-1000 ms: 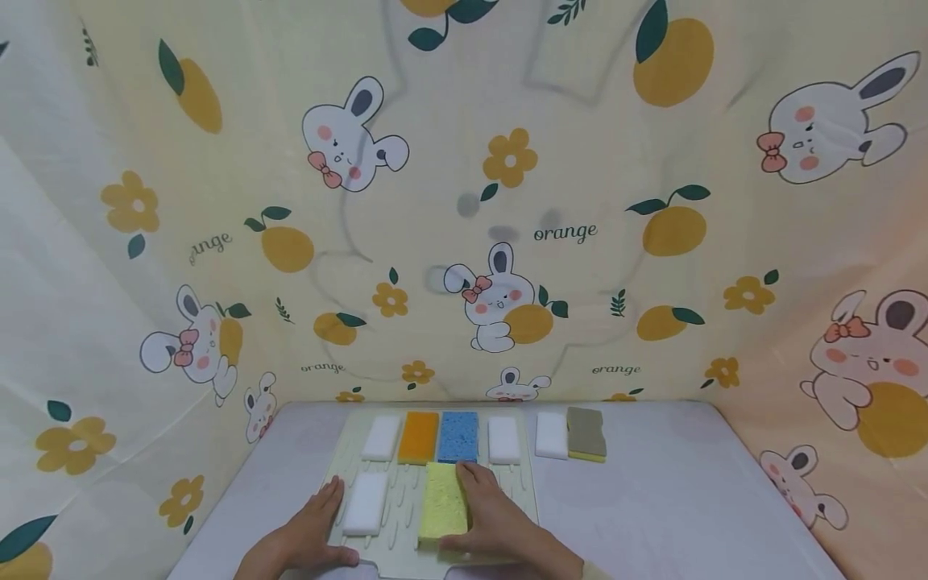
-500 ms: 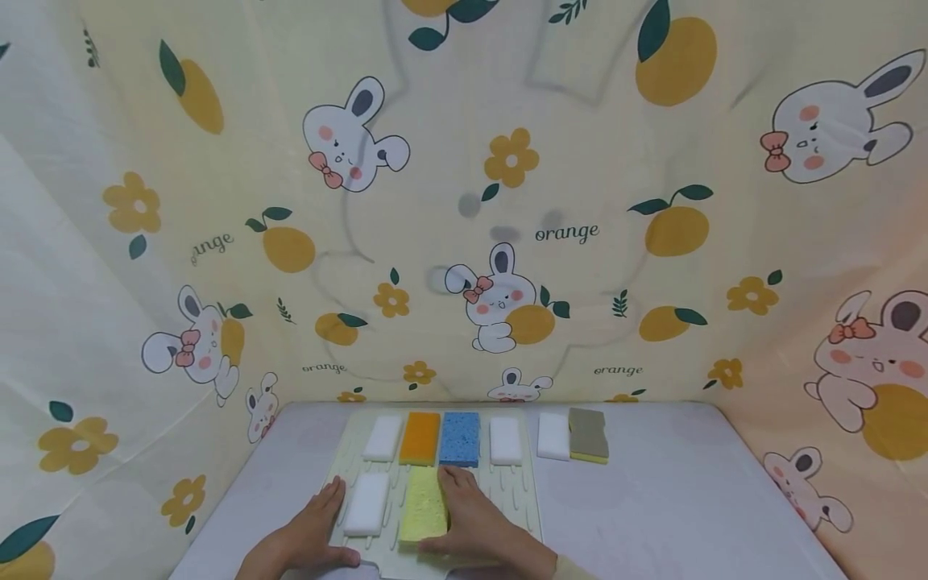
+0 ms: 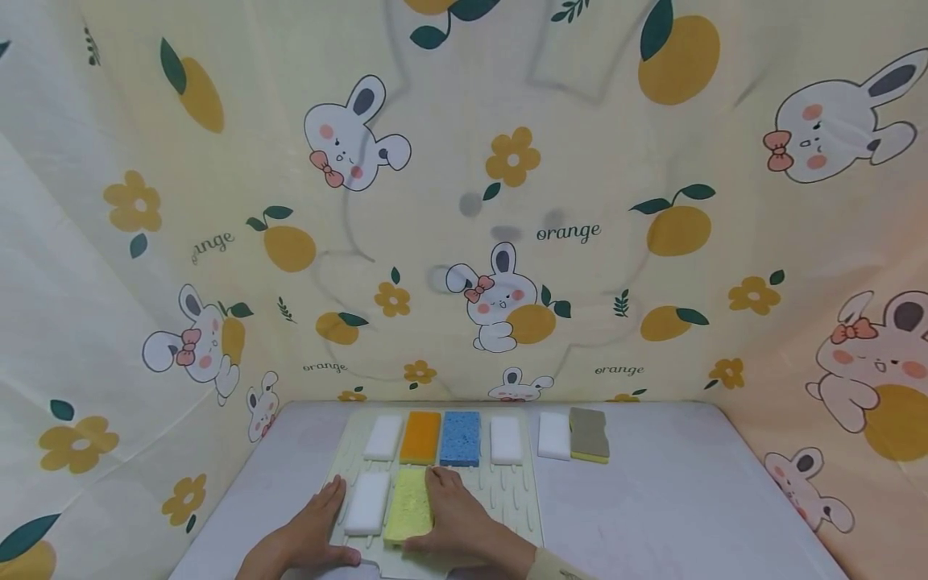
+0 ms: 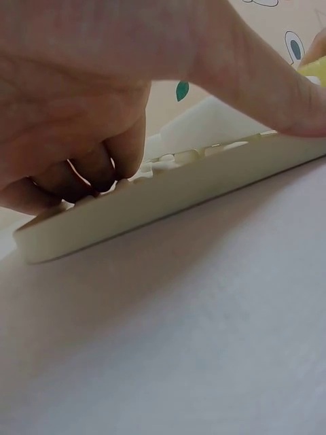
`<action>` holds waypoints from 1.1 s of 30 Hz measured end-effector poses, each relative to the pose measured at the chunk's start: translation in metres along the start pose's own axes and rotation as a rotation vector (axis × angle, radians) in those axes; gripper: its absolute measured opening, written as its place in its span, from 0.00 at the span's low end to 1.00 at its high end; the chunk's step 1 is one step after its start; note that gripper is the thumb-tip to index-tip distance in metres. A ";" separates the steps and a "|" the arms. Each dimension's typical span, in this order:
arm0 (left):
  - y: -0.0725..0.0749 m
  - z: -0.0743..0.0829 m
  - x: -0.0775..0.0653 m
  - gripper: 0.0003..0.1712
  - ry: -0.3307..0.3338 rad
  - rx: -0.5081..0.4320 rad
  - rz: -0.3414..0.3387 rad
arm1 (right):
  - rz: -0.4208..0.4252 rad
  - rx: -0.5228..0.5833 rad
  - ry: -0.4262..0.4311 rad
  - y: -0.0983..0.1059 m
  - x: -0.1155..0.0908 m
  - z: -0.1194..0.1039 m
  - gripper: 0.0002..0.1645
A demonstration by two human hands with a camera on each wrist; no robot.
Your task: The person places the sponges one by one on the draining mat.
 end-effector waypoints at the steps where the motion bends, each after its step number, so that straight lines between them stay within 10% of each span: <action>1: 0.000 0.000 0.000 0.80 -0.004 0.001 0.003 | 0.000 -0.008 0.001 0.000 0.001 -0.001 0.77; 33: -0.002 -0.004 0.001 0.82 -0.022 -0.022 0.019 | -0.079 -0.016 -0.043 0.000 0.008 -0.006 0.77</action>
Point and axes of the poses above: each hand's wrist, its own x-axis towards the middle knuckle, its own y-axis out of the back of the hand, z = x × y, the point moved 1 cm from there along x, towards the middle knuckle, and after that the axes turned 11 degrees about -x, right-handed, at the moved point
